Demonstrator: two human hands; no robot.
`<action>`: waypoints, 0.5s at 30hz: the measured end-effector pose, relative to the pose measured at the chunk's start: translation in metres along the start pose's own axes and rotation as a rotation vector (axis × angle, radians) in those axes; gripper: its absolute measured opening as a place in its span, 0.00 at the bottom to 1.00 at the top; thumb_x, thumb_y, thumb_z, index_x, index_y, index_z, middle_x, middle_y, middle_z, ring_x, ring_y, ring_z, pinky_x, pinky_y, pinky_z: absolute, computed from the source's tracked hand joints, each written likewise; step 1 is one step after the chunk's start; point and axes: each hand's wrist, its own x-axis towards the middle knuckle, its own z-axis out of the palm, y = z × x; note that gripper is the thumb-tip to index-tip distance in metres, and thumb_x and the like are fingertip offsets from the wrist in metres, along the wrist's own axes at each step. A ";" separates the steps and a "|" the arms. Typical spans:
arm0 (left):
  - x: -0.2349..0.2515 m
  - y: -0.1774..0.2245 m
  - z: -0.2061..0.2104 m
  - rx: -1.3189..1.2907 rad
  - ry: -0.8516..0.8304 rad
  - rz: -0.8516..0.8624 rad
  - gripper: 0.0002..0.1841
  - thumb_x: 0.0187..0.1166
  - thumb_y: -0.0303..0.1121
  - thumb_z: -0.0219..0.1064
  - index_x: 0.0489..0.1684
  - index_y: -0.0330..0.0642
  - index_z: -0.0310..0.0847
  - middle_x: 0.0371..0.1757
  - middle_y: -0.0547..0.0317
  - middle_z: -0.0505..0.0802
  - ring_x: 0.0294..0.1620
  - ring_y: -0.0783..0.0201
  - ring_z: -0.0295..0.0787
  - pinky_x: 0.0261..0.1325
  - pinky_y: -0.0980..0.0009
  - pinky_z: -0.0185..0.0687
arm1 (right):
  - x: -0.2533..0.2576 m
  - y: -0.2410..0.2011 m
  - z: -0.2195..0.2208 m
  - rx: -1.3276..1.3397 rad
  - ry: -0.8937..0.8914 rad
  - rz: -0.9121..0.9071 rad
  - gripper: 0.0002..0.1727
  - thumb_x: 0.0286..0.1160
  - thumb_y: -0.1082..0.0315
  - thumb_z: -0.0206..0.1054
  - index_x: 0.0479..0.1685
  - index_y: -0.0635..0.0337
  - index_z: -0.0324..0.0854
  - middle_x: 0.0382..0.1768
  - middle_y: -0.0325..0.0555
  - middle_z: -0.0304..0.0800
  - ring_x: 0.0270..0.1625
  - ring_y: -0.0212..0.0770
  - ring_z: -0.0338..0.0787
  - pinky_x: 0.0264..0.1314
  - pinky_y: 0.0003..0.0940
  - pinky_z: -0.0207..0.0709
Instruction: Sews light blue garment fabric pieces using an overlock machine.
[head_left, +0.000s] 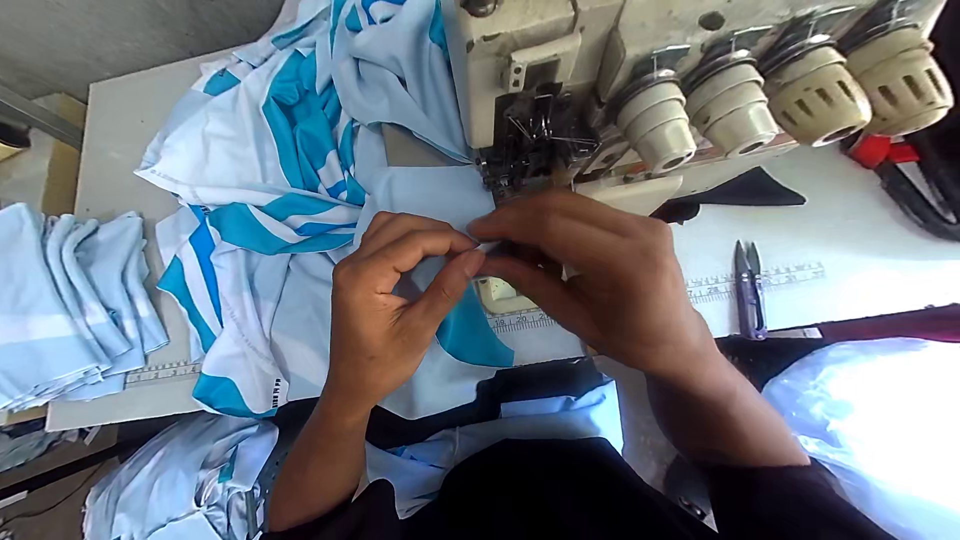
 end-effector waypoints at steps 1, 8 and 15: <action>0.000 0.001 0.000 0.014 -0.005 0.009 0.04 0.77 0.30 0.72 0.40 0.41 0.92 0.47 0.65 0.93 0.54 0.71 0.86 0.56 0.74 0.81 | -0.001 -0.002 0.000 -0.051 0.008 -0.037 0.10 0.79 0.71 0.70 0.51 0.66 0.91 0.45 0.49 0.93 0.45 0.32 0.90 0.48 0.21 0.83; -0.021 -0.007 0.016 0.493 0.081 0.440 0.05 0.78 0.32 0.74 0.45 0.43 0.90 0.48 0.55 0.91 0.57 0.58 0.83 0.65 0.61 0.72 | -0.036 0.004 0.016 -0.190 0.212 -0.165 0.05 0.77 0.76 0.70 0.45 0.66 0.90 0.42 0.54 0.96 0.40 0.41 0.91 0.41 0.30 0.80; -0.029 -0.025 0.027 0.554 0.008 0.556 0.12 0.83 0.27 0.67 0.61 0.36 0.86 0.65 0.44 0.91 0.73 0.49 0.84 0.76 0.55 0.76 | -0.073 0.010 0.039 -0.086 0.370 0.036 0.04 0.76 0.71 0.74 0.45 0.53 0.89 0.54 0.40 0.84 0.63 0.34 0.83 0.66 0.26 0.78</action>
